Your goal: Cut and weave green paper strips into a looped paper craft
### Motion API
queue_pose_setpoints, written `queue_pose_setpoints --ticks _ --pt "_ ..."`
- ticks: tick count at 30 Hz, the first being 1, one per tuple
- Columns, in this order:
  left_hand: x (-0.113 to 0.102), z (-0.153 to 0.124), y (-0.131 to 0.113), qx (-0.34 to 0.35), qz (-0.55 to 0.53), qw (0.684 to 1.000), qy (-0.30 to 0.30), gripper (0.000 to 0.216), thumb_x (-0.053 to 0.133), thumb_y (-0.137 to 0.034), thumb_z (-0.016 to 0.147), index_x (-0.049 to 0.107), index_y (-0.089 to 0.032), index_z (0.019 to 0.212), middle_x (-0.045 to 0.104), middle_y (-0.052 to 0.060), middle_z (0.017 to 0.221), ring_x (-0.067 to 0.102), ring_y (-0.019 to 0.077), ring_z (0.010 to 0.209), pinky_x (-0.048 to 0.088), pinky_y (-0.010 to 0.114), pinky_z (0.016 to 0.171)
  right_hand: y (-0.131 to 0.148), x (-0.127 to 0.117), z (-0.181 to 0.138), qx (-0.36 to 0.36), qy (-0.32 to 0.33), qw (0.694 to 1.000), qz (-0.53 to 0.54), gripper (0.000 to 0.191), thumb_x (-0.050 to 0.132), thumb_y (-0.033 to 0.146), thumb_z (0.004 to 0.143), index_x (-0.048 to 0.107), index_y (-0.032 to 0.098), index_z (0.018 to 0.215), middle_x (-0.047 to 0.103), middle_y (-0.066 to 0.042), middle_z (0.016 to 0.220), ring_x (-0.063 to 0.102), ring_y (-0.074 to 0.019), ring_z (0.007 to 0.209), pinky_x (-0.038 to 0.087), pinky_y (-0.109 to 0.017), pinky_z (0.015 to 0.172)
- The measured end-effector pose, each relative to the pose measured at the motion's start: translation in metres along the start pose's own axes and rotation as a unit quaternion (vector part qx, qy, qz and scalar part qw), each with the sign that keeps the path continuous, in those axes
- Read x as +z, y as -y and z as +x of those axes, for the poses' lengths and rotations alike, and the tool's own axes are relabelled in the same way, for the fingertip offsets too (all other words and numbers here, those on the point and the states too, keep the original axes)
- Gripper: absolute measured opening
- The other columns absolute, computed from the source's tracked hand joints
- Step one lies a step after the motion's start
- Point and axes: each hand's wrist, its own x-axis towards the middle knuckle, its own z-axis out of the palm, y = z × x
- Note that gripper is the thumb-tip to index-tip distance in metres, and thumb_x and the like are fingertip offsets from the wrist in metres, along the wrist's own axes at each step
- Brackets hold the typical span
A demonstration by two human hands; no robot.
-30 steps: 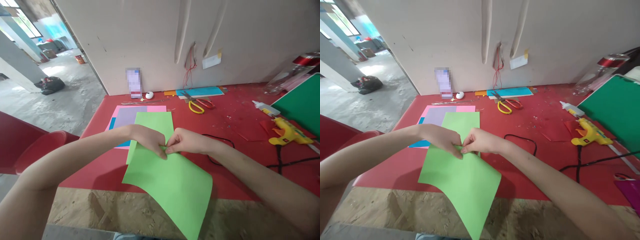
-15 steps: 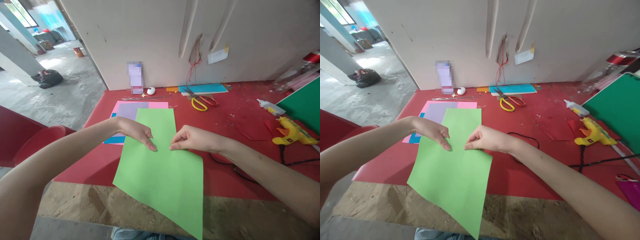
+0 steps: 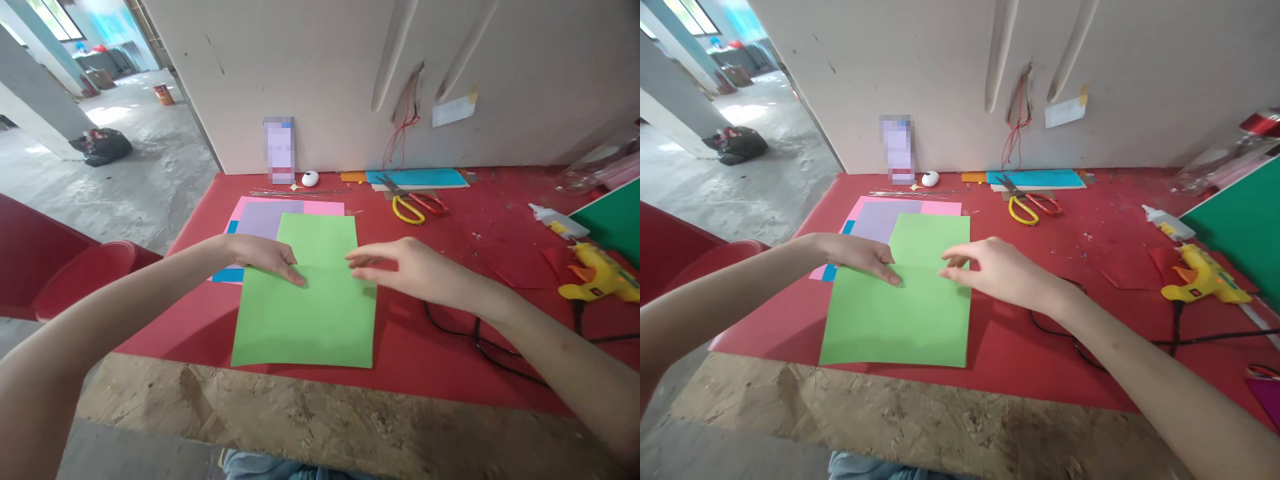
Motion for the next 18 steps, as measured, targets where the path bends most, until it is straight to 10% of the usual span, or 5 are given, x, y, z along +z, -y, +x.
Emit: queue_pose_setpoints --ticks 7,18 --pt "0.010 0.010 -0.017 0.096 0.020 0.994 0.048 0.046 0.063 -0.046 0.073 0.036 -0.019 0.047 0.020 -0.006 0.049 0.017 0.0070 0.041 0.011 0.025 0.040 0.014 0.002 0.031 -0.016 0.248 0.969 -0.002 0.045 0.055 0.043 0.079 0.029 0.018 0.052 0.017 0.006 0.053 0.016 -0.0055 0.047 0.013 -0.025 0.046" --pt "0.011 0.000 -0.010 0.066 -0.046 0.991 0.104 0.049 0.057 -0.046 0.080 0.034 -0.019 0.046 0.026 -0.006 0.043 0.027 0.0066 0.037 0.025 0.023 0.039 0.001 -0.005 0.012 0.019 0.271 0.955 0.120 0.051 0.057 0.055 0.074 0.033 0.018 0.049 0.016 0.006 0.053 0.014 -0.0055 0.047 0.011 -0.025 0.045"
